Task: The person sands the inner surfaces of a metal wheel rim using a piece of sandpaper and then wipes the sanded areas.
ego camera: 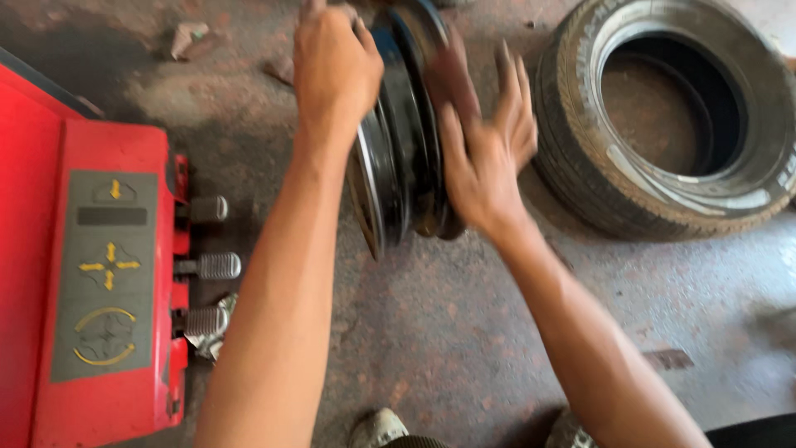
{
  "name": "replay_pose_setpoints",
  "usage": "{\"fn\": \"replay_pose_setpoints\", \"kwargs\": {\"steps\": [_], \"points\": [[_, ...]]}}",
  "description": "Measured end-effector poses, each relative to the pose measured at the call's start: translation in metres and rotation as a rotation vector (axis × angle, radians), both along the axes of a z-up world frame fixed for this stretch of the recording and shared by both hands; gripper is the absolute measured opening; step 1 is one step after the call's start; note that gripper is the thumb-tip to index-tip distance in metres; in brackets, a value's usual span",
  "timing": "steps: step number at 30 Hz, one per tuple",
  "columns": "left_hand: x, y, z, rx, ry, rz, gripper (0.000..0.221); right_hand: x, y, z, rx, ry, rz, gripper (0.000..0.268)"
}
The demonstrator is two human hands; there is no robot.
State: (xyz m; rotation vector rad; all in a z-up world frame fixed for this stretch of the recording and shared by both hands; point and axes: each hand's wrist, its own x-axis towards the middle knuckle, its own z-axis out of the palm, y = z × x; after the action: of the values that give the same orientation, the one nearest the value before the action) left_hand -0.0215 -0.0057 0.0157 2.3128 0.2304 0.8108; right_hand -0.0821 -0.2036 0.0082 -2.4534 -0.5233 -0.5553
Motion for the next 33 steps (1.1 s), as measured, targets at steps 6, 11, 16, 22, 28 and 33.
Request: {"fn": "replay_pose_setpoints", "kwargs": {"steps": [6, 11, 16, 22, 28, 33], "points": [[-0.003, -0.005, 0.001, 0.063, -0.016, 0.023, 0.019, 0.003, -0.001, 0.015, -0.005, 0.09, -0.005, 0.067], [-0.002, 0.0, 0.014, -0.017, 0.102, 0.002, 0.021, -0.013, -0.003, 0.019, -0.172, -0.015, 0.023, 0.041], [-0.006, -0.006, 0.009, -0.024, 0.086, 0.015, 0.024, -0.012, -0.001, 0.029, -0.296, -0.124, -0.013, 0.031], [0.013, 0.005, 0.009, 0.018, 0.158, -0.017, 0.026, -0.03, 0.005, 0.026, -0.308, -0.157, -0.021, 0.05], [0.019, 0.004, 0.007, 0.107, 0.239, -0.008, 0.029, 0.015, 0.008, 0.024, -0.245, -0.214, 0.005, 0.03], [-0.09, -0.056, -0.016, 0.106, -0.023, 0.198, 0.063, 0.071, 0.024, 0.035, -0.246, -0.168, 0.115, 0.034]]}}
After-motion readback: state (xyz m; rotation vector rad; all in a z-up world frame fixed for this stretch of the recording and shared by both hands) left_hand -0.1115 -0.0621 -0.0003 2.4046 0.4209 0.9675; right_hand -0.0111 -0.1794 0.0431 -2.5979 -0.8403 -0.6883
